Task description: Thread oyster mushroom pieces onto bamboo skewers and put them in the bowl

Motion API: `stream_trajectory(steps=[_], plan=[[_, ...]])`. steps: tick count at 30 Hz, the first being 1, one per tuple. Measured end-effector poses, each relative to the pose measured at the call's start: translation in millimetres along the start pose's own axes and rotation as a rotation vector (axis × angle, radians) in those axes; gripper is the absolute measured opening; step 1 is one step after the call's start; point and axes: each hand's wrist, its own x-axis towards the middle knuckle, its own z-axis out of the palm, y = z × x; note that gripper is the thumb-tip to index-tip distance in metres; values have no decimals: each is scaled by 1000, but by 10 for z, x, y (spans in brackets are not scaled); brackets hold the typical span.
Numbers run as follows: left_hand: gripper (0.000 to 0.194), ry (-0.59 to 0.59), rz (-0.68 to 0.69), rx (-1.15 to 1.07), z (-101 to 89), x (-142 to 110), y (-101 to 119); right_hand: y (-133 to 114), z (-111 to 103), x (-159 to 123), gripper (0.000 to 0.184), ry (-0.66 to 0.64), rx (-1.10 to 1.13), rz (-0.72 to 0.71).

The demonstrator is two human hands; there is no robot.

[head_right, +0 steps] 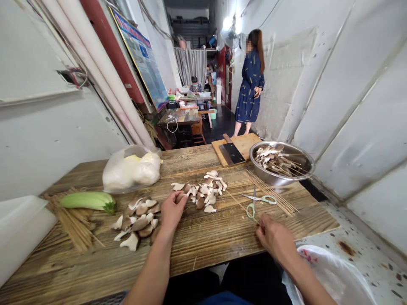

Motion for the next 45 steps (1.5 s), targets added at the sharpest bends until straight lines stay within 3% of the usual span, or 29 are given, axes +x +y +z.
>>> stream_trajectory(steps=[2, 6, 11, 15, 20, 23, 26, 31, 32, 35, 37, 40, 43, 45], plan=[[28, 2, 43, 161, -29, -8, 16, 19, -10, -47, 14, -17, -35, -20], [26, 139, 191, 278, -4, -38, 133, -3, 0, -22, 20, -1, -58, -81], [17, -46, 324, 169, 125, -113, 301, -137, 52, 107, 24, 23, -21, -99], [14, -144, 405, 256, 220, -210, 368, -124, 49, 70, 25, 14, 11, -66], [12, -136, 444, 411, 316, -282, 406, 31, 51, -89, 26, 123, 191, -7], [11, -133, 438, 322, 340, -300, 419, 48, 49, -157, 26, 195, 343, 5], [10, -140, 344, 51, 352, -330, 428, -47, 23, -220, 24, 152, 491, 46], [26, -252, -164, -642, 238, -279, 375, -278, 21, -327, 19, 30, 677, 71], [27, -211, -237, -762, 166, -231, 349, -308, 37, -341, 21, 24, 695, 73], [24, 57, -336, -982, -127, -50, 259, -356, 86, -350, 29, 39, 753, 98], [18, 128, -395, -1085, -306, 33, 213, -361, 83, -322, 31, 59, 805, 93], [7, 18, -482, -1178, -413, 28, 199, -331, 2, -230, 28, 153, 792, 51], [3, -106, -546, -1193, -337, -43, 259, -267, -138, -93, 25, 286, 683, 48], [4, -157, -542, -1192, -251, -53, 331, -236, -236, 22, 26, 309, 696, 70]])
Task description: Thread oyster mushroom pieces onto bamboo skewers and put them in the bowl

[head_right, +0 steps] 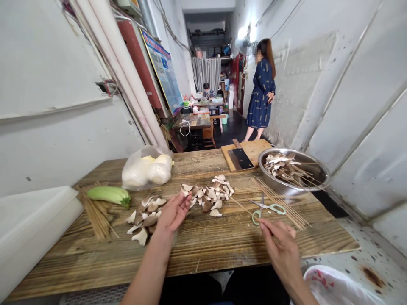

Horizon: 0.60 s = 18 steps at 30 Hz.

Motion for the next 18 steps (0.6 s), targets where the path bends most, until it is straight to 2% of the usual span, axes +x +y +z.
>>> stream_trajectory(steps=[4, 8, 11, 14, 16, 18], plan=[[12, -143, -10, 35, 219, 107, -58, -127, 46, 298, 33, -139, 249, 146], [17, -231, -16, 71, 351, 217, -193, -308, 365, 485, 27, -219, 449, 161], [16, -203, -71, 85, 369, 215, -346, -438, 666, 456, 25, -350, 605, 146], [17, -227, -142, 108, 365, 165, -442, -522, 877, 334, 28, -493, 665, 213], [19, -243, -148, 106, 367, 141, -455, -538, 944, 262, 30, -528, 657, 261], [21, -227, -117, 97, 371, 136, -442, -523, 964, 219, 31, -501, 646, 294]])
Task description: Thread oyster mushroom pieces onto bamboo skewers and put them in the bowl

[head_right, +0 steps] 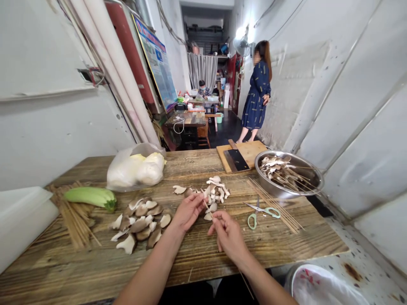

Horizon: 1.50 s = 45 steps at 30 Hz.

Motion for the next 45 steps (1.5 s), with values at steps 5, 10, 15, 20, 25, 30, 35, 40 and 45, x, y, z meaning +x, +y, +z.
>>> stream_trajectory(steps=[5, 10, 15, 20, 25, 30, 35, 40, 45], plan=[[35, 44, 131, 120, -12, 19, 14, 59, -39, -15, 34, 56, 33, 40], [36, 81, 192, 321, -6, 16, -35, 91, -25, -2, 34, 71, -40, 11], [30, 65, 88, 199, -24, 19, -32, 104, -2, 19, 32, 86, -114, -27], [19, 48, -37, 9, -47, 29, -2, 125, 1, 23, 32, 102, -121, -23], [14, 12, -62, 12, -60, 24, 25, 168, -8, 6, 34, 116, -116, -23], [23, -6, -43, 87, -126, 29, 98, 174, -58, -21, 33, 117, -100, -33], [37, -212, -93, 193, -156, -25, 141, 130, -116, 2, 33, 129, -138, -45], [41, -239, -105, 196, -135, -52, 123, 136, -89, 14, 33, 120, -163, -49], [21, -137, -165, 152, -149, 2, 96, 184, -25, 32, 34, 139, -149, -30]])
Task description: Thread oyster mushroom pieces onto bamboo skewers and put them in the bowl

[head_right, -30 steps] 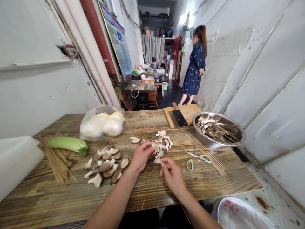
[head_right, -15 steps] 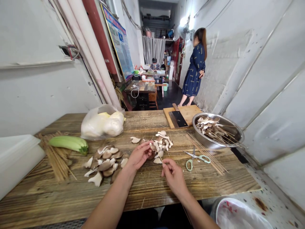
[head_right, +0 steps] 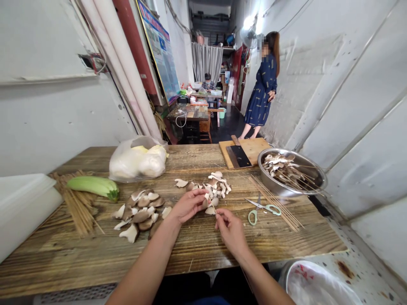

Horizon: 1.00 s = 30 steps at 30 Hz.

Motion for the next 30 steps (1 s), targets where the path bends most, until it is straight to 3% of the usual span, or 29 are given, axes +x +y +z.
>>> stream_trajectory(steps=[4, 9, 21, 26, 30], plan=[[14, 78, -16, -51, -37, 38, 2, 42, 30, 41, 35, 7, -3, 4], [19, 11, 5, -86, -44, 30, 20, 109, 55, 73, 34, 11, -4, 4], [17, 77, 92, -118, -57, 45, 13, 50, 43, 53, 22, 62, -13, -76], [19, 129, 52, -199, -34, 45, 19, 20, 79, 18, 27, -36, 97, 22], [19, 135, 21, -242, -11, 38, 39, 13, 87, 12, 31, -17, 118, 57]])
